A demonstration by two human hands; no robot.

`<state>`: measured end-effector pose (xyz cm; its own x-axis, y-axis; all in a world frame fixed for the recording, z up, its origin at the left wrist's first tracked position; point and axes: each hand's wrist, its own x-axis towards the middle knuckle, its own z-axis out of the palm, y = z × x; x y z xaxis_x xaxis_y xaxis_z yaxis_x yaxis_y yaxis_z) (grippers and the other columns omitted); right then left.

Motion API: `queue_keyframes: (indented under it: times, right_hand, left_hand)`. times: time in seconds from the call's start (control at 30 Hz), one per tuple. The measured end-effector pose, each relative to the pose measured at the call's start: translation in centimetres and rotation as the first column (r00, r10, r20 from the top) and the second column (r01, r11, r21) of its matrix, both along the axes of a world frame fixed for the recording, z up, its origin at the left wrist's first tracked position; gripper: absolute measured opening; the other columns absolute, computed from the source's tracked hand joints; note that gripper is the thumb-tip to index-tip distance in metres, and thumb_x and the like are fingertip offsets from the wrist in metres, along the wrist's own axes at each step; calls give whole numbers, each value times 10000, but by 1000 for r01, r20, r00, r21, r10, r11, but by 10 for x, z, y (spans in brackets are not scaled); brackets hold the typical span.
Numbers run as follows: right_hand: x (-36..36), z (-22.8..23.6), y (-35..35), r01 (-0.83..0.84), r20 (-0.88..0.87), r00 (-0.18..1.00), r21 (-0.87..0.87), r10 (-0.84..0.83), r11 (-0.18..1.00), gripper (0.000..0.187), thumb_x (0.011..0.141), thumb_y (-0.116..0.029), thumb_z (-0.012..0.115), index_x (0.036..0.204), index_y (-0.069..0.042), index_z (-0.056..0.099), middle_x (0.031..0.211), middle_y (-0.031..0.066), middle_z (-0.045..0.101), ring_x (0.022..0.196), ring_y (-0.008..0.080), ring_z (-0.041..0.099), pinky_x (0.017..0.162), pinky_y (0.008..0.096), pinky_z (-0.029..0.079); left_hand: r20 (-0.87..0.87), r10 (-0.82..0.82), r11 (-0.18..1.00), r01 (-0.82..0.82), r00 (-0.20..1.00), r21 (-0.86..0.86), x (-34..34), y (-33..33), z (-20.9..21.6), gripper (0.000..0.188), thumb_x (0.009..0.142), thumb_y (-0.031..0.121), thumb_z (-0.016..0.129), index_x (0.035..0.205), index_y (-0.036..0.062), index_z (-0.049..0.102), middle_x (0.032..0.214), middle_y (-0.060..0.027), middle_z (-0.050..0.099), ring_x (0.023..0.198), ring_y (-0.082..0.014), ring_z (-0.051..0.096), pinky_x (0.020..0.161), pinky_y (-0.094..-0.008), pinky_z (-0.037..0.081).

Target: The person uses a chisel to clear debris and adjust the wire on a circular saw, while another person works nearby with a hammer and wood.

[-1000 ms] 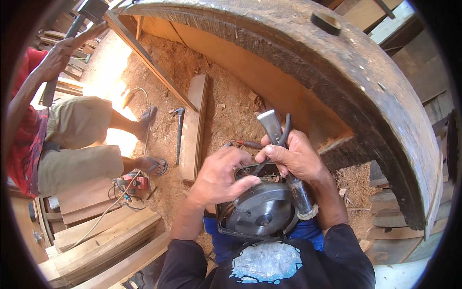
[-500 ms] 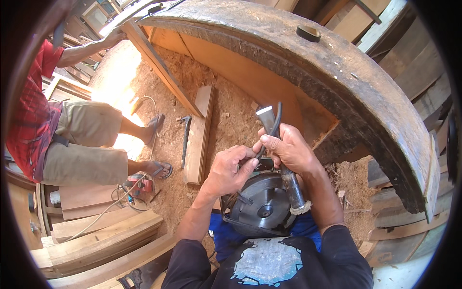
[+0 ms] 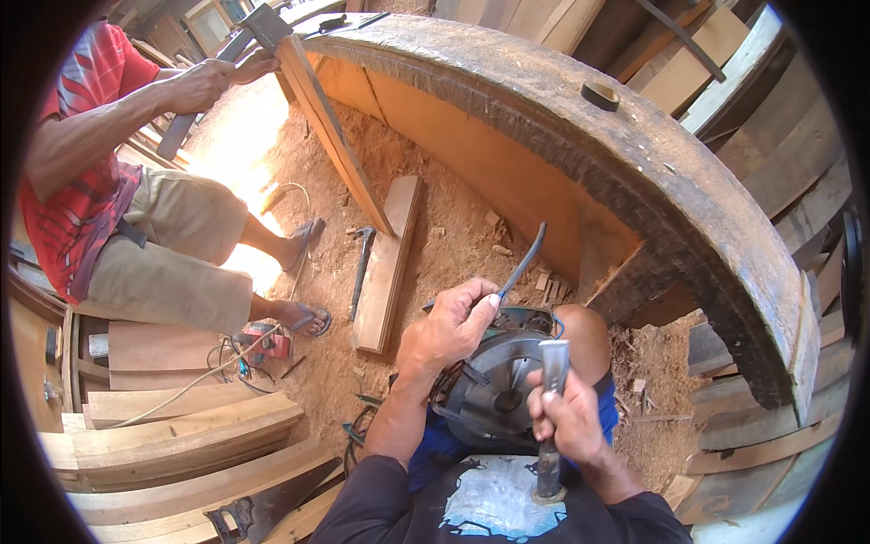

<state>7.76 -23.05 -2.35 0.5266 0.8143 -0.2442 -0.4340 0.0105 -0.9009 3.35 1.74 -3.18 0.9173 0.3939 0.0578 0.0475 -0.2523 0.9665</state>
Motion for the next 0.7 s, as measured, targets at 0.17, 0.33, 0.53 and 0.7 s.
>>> queue_keyframes:
  times: [0.17,0.33,0.53,0.7]
  right_hand:
    - [-11,2,-7,-166,-144,973,94,178,982,470,1046,-144,443,1480,22,372,916,97,604,631,106,565,599,256,522]
    - [0,15,11,-145,144,981,110,129,983,460,1068,-138,369,1503,13,375,959,57,594,715,91,585,659,244,516]
    - [10,29,36,-48,146,989,203,18,978,552,1051,-80,351,1591,-11,263,967,49,584,723,91,602,667,234,512]
    - [7,29,41,-49,84,996,193,33,980,531,1064,-96,356,1584,-16,281,957,38,580,678,73,583,607,207,488]
  left_hand:
    - [129,76,993,-63,989,-101,-3,-2,-7,200,1034,144,539,1032,-9,668,834,-10,639,756,-63,563,693,-236,475]
    - [195,123,988,-139,973,69,-6,-8,-3,198,1035,137,543,1027,-11,675,864,-40,687,770,-82,604,700,-250,499]
    - [207,184,978,-201,961,63,-10,-17,6,169,1014,117,576,1046,-24,664,801,-75,700,741,-124,668,671,-282,541]
    - [262,194,980,-177,945,-87,-11,-20,-5,177,1009,107,567,1091,-31,641,853,-59,702,775,-108,657,700,-268,538]
